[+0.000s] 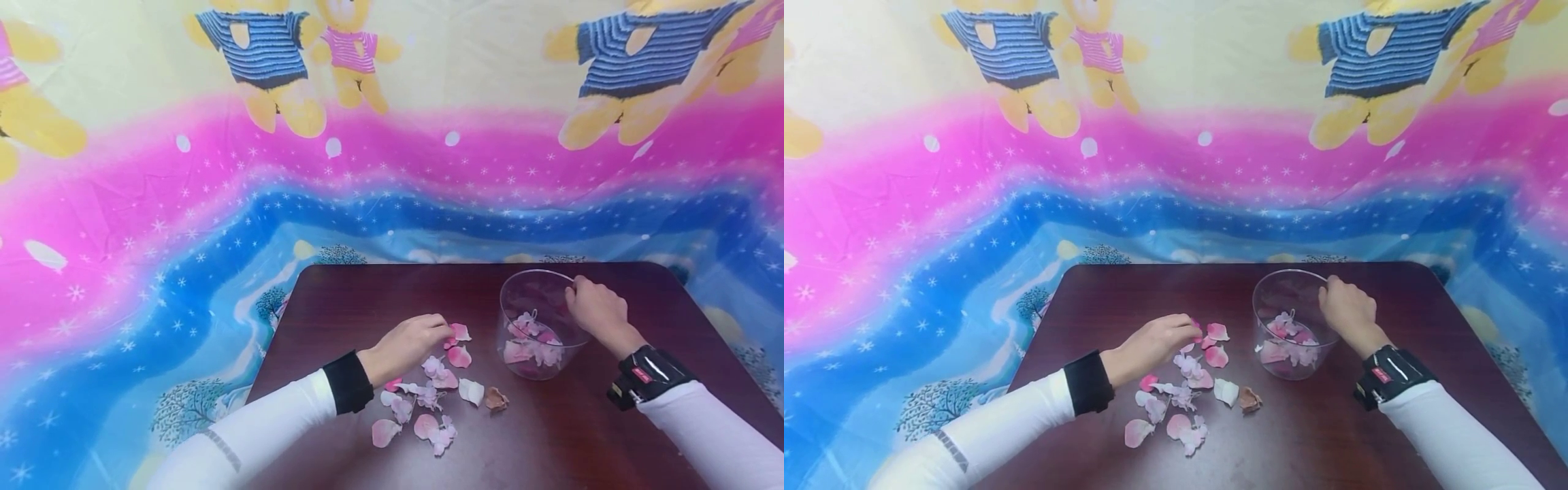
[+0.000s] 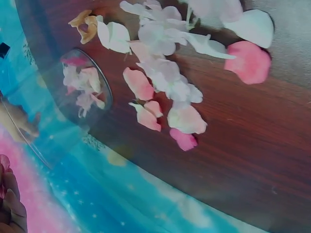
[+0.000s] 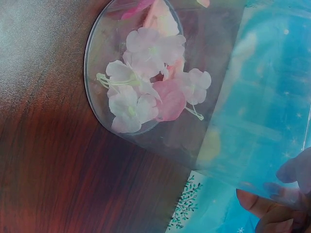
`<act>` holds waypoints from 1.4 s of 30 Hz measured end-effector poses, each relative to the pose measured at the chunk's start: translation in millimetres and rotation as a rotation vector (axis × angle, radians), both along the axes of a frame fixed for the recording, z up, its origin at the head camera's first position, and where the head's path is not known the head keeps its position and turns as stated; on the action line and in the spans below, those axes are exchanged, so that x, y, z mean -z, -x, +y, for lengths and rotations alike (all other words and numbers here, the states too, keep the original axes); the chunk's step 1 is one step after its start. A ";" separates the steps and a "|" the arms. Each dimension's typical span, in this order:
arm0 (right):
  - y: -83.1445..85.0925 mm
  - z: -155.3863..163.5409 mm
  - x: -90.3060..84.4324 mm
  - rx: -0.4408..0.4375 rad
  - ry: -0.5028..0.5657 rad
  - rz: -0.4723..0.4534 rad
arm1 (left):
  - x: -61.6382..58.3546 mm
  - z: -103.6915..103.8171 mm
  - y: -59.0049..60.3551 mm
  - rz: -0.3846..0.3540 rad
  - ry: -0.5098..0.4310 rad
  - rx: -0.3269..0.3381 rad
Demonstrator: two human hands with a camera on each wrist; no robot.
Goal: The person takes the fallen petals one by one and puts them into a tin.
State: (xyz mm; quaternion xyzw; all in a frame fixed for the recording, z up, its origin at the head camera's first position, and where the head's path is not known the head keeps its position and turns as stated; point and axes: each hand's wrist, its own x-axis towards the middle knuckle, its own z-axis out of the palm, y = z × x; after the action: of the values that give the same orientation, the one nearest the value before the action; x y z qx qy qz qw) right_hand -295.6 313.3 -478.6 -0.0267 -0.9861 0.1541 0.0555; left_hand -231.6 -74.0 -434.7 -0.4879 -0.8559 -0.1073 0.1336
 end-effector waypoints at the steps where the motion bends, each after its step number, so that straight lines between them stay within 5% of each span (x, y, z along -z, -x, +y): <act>1: -0.2 0.0 0.1 0.001 0.001 -0.001 | -0.6 2.7 -0.3 0.002 0.007 0.007; 26: -1.6 0.5 -0.6 0.002 0.007 -0.014 | -8.4 65.0 4.0 0.003 0.099 0.112; 42: 0.1 -0.6 -0.3 0.008 0.006 -0.007 | -19.1 114.1 21.1 0.135 0.193 0.000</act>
State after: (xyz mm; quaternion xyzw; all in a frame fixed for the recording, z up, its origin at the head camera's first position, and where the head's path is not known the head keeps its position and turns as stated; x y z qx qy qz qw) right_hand -295.7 312.6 -478.3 -0.0313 -0.9858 0.1565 0.0524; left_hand -252.7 40.1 -415.6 -0.5047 -0.8513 0.0089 0.1434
